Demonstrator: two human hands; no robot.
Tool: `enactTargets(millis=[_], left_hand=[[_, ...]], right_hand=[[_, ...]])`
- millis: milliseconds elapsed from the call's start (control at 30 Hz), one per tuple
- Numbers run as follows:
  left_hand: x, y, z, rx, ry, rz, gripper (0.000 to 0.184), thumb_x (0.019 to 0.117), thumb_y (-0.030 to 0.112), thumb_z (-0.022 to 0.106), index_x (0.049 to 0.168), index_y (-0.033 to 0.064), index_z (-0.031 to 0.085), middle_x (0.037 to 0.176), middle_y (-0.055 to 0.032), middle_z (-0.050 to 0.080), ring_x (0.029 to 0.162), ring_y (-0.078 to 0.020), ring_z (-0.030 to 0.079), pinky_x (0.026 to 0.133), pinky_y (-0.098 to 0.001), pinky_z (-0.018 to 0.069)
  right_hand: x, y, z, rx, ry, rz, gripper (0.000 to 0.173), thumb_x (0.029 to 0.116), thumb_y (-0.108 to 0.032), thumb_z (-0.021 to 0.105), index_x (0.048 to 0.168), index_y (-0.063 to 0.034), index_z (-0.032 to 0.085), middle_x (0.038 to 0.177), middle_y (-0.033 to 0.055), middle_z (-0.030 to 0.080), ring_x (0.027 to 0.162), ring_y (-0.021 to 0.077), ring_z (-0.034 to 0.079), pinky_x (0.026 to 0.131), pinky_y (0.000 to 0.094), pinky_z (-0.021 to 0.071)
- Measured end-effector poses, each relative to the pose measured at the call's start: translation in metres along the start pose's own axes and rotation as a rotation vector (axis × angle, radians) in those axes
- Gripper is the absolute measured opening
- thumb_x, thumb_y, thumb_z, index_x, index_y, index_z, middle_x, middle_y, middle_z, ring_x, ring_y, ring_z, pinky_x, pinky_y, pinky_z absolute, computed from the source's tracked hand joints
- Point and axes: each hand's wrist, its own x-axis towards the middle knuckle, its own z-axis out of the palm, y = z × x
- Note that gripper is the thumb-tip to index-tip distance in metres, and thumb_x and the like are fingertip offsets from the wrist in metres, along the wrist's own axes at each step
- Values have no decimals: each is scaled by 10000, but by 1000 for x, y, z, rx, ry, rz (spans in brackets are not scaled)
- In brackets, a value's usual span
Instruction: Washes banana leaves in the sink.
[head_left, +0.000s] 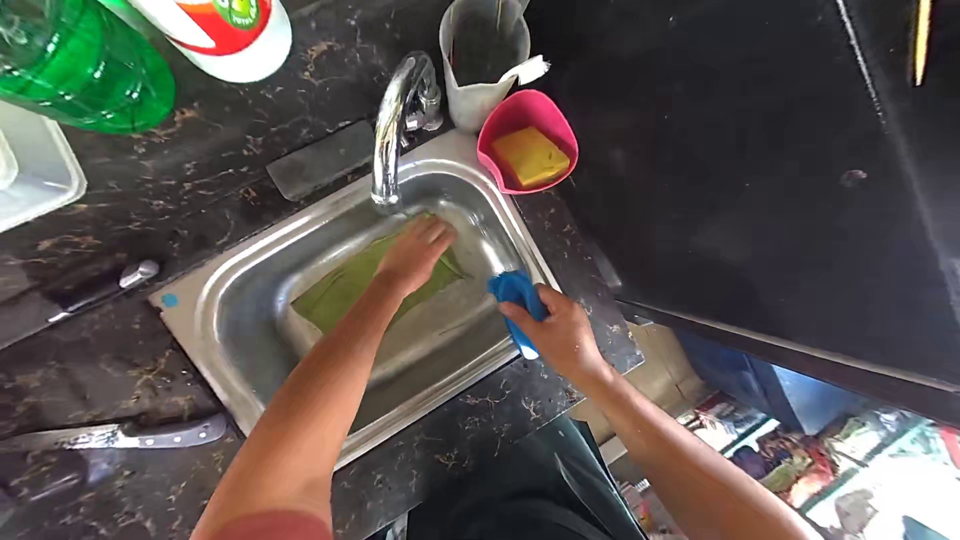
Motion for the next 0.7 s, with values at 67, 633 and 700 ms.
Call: enactTargets(millis=[67, 633, 700], left_hand=[[25, -14, 10, 73, -126, 128, 701, 853, 143, 814, 1491, 142, 523, 1531, -180, 487, 1465, -401, 390, 1242, -579, 242], [-19, 104, -128, 63, -116, -305, 264, 1093, 258, 456, 1119, 51, 618, 810, -166, 676, 720, -395, 695, 609, -587, 547], [-25, 116, -155, -94, -13, -500, 372, 1116, 335, 364, 1182, 42, 584, 792, -189, 657, 734, -409, 686, 636, -618, 542]], right_hand=[[-9, 5, -12, 34, 21, -46, 416, 903, -534, 736, 930, -119, 721, 767, -16, 697, 686, 83, 675, 635, 328, 593], [-19, 26, -63, 437, -57, 23, 319, 927, -364, 759, 1053, -72, 728, 830, -3, 740, 732, 93, 719, 675, 285, 630], [-13, 18, -62, 434, -92, 39, 325, 925, -382, 760, 1035, -78, 724, 821, 2, 734, 726, 105, 716, 670, 297, 627]])
